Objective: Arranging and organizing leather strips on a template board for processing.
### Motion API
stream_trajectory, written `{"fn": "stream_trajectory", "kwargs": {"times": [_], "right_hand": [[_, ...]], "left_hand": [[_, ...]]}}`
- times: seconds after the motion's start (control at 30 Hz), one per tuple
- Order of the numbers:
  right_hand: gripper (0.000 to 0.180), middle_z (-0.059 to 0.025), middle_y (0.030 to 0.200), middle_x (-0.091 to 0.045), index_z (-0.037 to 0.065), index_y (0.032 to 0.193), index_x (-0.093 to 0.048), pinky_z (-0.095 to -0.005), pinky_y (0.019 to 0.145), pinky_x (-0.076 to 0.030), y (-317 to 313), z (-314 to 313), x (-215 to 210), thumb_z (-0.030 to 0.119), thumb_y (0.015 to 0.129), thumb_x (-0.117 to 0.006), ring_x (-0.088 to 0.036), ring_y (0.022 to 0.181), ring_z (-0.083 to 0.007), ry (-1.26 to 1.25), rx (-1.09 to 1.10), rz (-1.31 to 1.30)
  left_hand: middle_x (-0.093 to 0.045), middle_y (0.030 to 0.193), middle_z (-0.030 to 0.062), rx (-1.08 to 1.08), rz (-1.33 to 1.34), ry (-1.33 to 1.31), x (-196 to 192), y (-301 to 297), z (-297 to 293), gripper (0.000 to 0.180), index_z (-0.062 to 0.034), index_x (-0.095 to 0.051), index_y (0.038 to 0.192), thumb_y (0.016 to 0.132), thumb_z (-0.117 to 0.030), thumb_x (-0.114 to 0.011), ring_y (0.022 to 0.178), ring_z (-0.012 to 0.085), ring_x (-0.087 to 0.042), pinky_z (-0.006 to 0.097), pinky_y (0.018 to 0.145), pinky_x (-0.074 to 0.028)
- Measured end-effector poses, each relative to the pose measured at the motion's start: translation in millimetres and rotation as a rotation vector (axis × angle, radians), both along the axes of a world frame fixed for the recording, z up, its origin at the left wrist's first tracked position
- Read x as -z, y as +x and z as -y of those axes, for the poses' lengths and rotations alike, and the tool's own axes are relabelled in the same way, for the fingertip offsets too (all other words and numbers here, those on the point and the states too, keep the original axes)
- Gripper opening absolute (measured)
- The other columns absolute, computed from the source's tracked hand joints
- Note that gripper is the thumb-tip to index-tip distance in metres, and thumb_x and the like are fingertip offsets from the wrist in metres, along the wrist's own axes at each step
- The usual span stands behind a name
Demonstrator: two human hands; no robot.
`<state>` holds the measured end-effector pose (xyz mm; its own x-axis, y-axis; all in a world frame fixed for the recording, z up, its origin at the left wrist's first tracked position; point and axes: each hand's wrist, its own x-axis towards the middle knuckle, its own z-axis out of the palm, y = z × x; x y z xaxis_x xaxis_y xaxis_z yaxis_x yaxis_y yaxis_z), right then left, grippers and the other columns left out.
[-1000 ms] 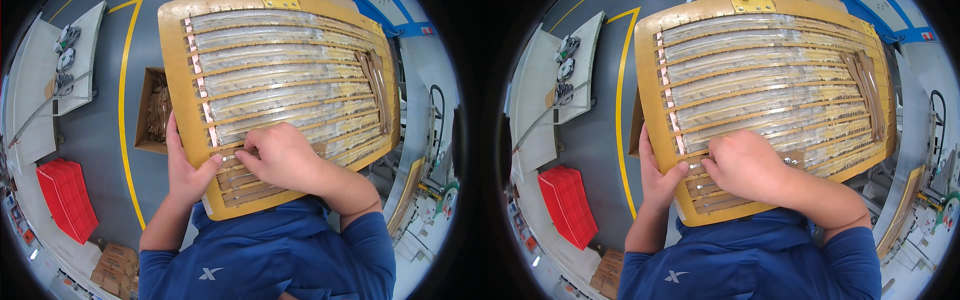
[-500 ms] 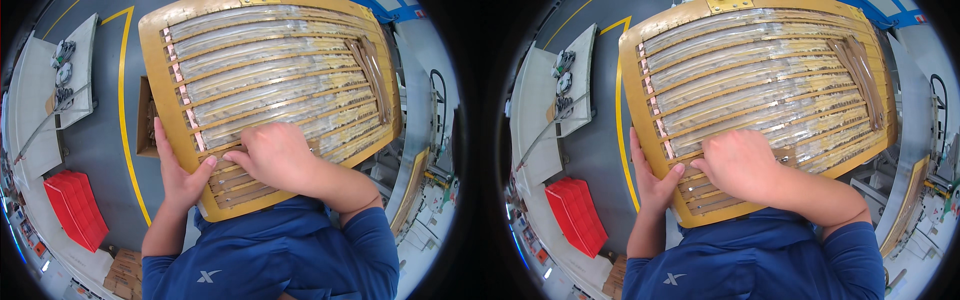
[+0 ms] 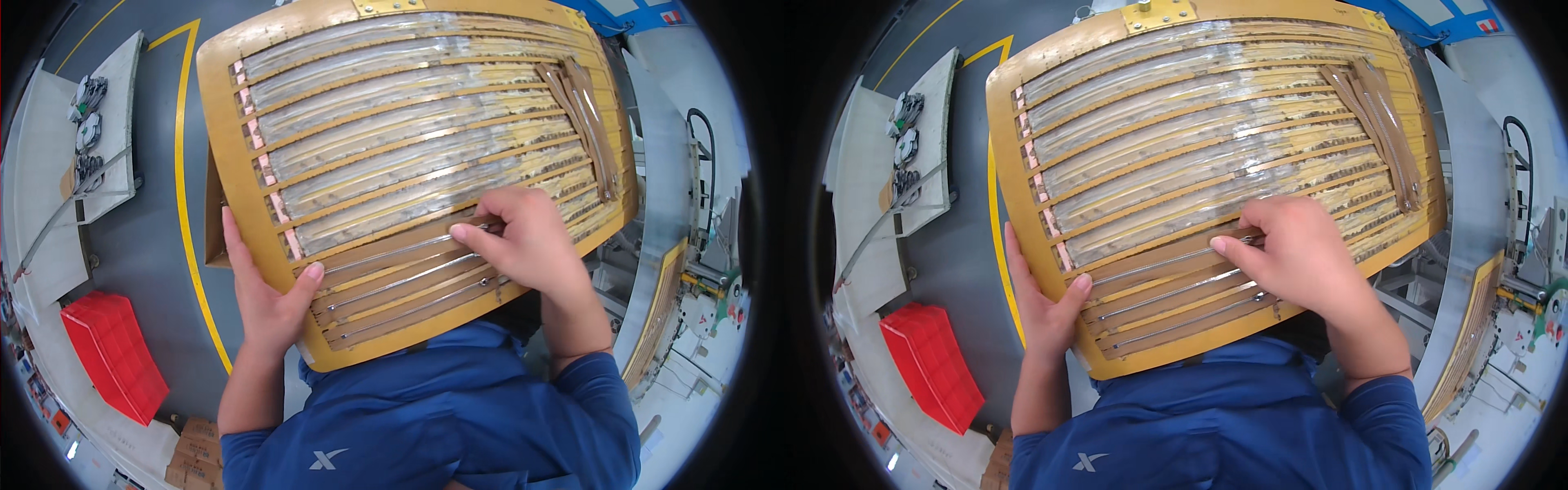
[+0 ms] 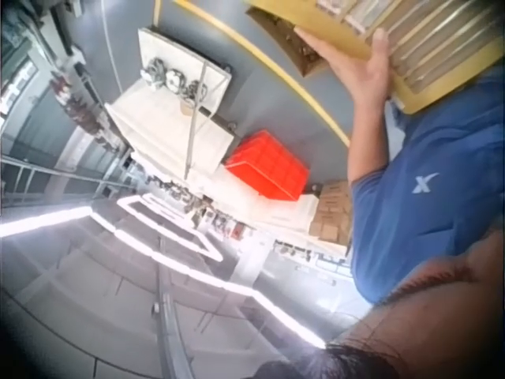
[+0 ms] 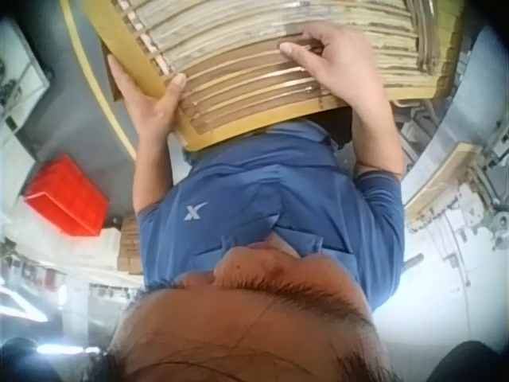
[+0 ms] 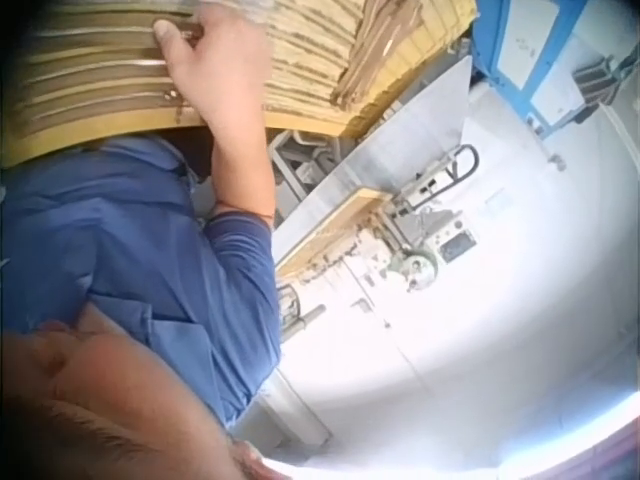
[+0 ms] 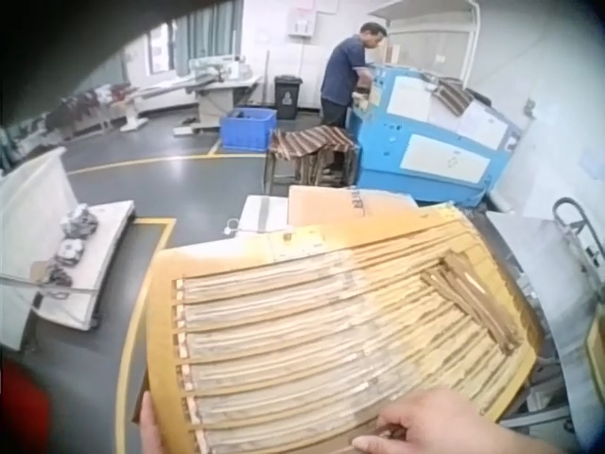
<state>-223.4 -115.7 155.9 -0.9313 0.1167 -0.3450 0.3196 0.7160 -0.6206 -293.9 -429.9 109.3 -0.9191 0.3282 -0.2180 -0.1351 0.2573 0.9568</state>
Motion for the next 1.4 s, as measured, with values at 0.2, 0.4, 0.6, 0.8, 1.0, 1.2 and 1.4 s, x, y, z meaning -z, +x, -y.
{"fn": "stream_trajectory", "kwargs": {"times": [0.2,0.4,0.6,0.8,1.0,1.2,1.4], "right_hand": [[0.04,-0.0164,0.074,-0.069,0.003,0.077,-0.07,-0.0478,0.068,-0.055,7.5,5.9,14.8,0.041,0.086,-0.08,-0.07,0.076,-0.0387,0.057,0.106,-0.009],[0.04,-0.0163,0.076,-0.071,0.003,0.079,-0.072,-0.0475,0.07,-0.057,4.9,4.1,14.8,0.041,0.088,-0.077,-0.072,0.078,-0.0382,0.086,0.093,0.024],[0.041,-0.0179,0.078,-0.072,0.002,0.08,-0.073,-0.0485,0.073,-0.058,3.9,3.0,16.3,0.042,0.088,-0.077,-0.072,0.08,-0.0389,0.081,0.068,0.049],[0.04,-0.0193,0.079,-0.072,0.001,0.08,-0.072,-0.0492,0.073,-0.059,6.2,2.1,18.6,0.04,0.088,-0.078,-0.072,0.079,-0.04,0.111,0.063,0.019],[0.04,-0.0177,0.081,-0.072,0.002,0.085,-0.07,-0.0501,0.067,-0.057,6.3,6.5,16.3,0.041,0.087,-0.08,-0.071,0.074,-0.0401,0.167,0.037,0.035],[0.035,-0.0104,0.109,-0.069,0.005,0.101,-0.066,-0.0477,0.09,-0.053,8.5,9.3,5.7,0.034,0.085,-0.08,-0.067,0.1,-0.0319,0.21,-0.296,-0.437],[0.048,-0.0049,0.144,-0.064,0.008,0.132,-0.07,-0.0467,0.121,-0.036,-0.1,37.9,35.5,0.034,0.092,-0.074,-0.047,0.146,-0.0293,-0.035,-0.717,-0.538]], "left_hand": [[-0.036,0.163,0.0191,-0.022,-0.022,-0.066,-2.2,0.1,1.3,0.115,-0.0002,-0.001,0.169,0.083,-0.001,-0.078,0.145,0.0282,-0.045,0.04,0.12,-0.039],[-0.034,0.164,0.0183,-0.039,-0.023,-0.065,0.2,-0.1,0.3,0.114,-0.0012,-0.003,0.17,0.082,0.0,-0.076,0.146,0.0285,-0.044,0.041,0.121,-0.038],[-0.033,0.165,0.0187,-0.035,-0.021,-0.042,-1.3,-0.3,-1.0,0.113,-0.0003,-0.004,0.169,0.082,0.001,-0.075,0.147,0.0287,-0.042,0.041,0.122,-0.037],[-0.032,0.166,0.0192,-0.03,-0.017,-0.029,-2.9,-0.6,-4.6,0.11,0.0005,-0.004,0.169,0.083,0.0,-0.074,0.149,0.0288,-0.04,0.041,0.123,-0.034],[-0.032,0.166,0.0192,-0.036,-0.026,-0.021,-2.8,0.5,-4.3,0.111,-0.0002,-0.003,0.169,0.083,0.0,-0.074,0.149,0.0286,-0.04,0.041,0.123,-0.035],[-0.033,0.164,0.0186,-0.037,-0.023,-0.062,-2.5,-0.3,-3.8,0.113,-0.0013,-0.002,0.17,0.083,0.0,-0.074,0.147,0.0287,-0.042,0.041,0.122,-0.036],[-0.035,0.163,0.0197,0.003,-0.067,-0.115,-1.2,-0.9,0.0,0.123,-0.0007,-0.002,0.169,0.077,-0.006,-0.083,0.145,0.0298,-0.044,0.041,0.12,-0.039]]}}
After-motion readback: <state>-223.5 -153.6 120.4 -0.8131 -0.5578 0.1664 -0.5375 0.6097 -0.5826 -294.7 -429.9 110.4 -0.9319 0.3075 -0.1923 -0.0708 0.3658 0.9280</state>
